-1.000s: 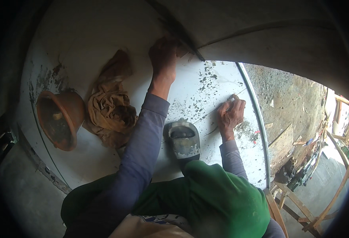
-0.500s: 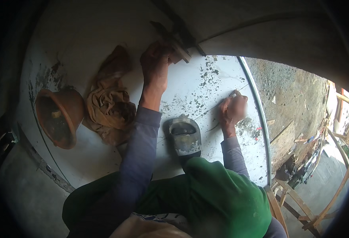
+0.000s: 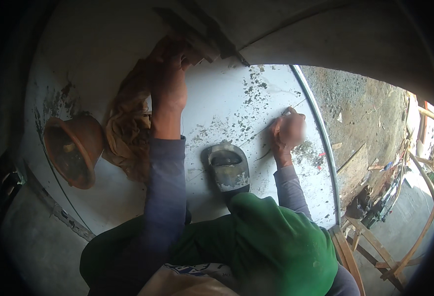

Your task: The person applies grout to a wall base using a small trowel and a wooden board, then smooths the material by hand and wipes the tiled floor with a cloth.

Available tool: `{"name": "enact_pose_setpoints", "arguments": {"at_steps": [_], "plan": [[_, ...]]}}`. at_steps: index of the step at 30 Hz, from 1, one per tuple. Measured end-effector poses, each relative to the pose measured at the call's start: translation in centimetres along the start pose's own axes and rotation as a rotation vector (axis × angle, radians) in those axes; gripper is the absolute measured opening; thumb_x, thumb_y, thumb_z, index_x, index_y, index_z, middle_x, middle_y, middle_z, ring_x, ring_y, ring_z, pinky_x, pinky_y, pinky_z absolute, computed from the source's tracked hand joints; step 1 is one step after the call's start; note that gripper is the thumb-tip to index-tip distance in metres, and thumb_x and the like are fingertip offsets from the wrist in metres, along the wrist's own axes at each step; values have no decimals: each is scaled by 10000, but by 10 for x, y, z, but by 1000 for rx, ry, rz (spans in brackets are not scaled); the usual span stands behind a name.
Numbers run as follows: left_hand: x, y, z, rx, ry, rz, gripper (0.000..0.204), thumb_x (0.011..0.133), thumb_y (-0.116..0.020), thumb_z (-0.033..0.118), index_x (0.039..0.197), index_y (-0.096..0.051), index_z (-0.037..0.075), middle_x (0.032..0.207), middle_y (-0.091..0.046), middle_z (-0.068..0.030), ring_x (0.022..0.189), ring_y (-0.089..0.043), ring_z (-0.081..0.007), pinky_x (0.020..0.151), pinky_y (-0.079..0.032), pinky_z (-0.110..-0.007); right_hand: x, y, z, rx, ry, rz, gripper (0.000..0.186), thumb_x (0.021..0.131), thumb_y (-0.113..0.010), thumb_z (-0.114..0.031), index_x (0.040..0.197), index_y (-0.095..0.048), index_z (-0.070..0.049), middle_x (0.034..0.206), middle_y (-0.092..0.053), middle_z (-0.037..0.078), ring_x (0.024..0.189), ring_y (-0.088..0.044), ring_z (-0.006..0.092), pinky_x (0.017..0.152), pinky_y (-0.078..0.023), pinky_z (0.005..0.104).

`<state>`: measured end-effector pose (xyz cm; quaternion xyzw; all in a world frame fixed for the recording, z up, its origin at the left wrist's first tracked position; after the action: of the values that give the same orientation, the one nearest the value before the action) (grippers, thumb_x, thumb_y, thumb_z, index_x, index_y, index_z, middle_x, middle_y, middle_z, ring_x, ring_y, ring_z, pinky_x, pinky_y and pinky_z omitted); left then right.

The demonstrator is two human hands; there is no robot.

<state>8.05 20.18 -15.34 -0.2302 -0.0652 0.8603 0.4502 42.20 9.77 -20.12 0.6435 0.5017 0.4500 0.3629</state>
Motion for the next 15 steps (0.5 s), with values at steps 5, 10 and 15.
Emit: {"name": "enact_pose_setpoints", "arguments": {"at_steps": [5,10,15], "plan": [[-15,26,-61,2,34,-5,142,1002,-763,144,1045,-715,17,877,-651,40,775,-520,-49,686,-441,-279,1,-4,-3,3,-39,-30,359,888,-637,-19,1237,-670,-94,968,-599,112,770,-638,291,651,-525,445],[-1,14,-81,65,18,7,139,1009,-761,147,1025,-710,19,870,-644,30,778,-519,-48,685,-439,-290,3,-3,-3,4,-22,-7,352,885,-634,-10,1225,-673,-92,969,-603,118,757,-640,299,654,-530,441],[23,-13,-70,109,65,20,116,987,-758,125,968,-710,21,819,-625,25,748,-515,-60,663,-436,-293,3,-3,0,-15,8,8,355,884,-636,-9,1227,-670,-93,971,-605,119,762,-639,304,659,-532,440]]}}
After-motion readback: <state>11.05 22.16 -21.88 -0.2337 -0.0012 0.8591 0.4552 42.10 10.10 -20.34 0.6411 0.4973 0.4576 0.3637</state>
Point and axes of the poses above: each hand's wrist, its own x-axis towards the middle knuckle, its own y-axis out of the back of the hand, z = x × y, the point moved 5 cm from there along x, towards the middle knuckle
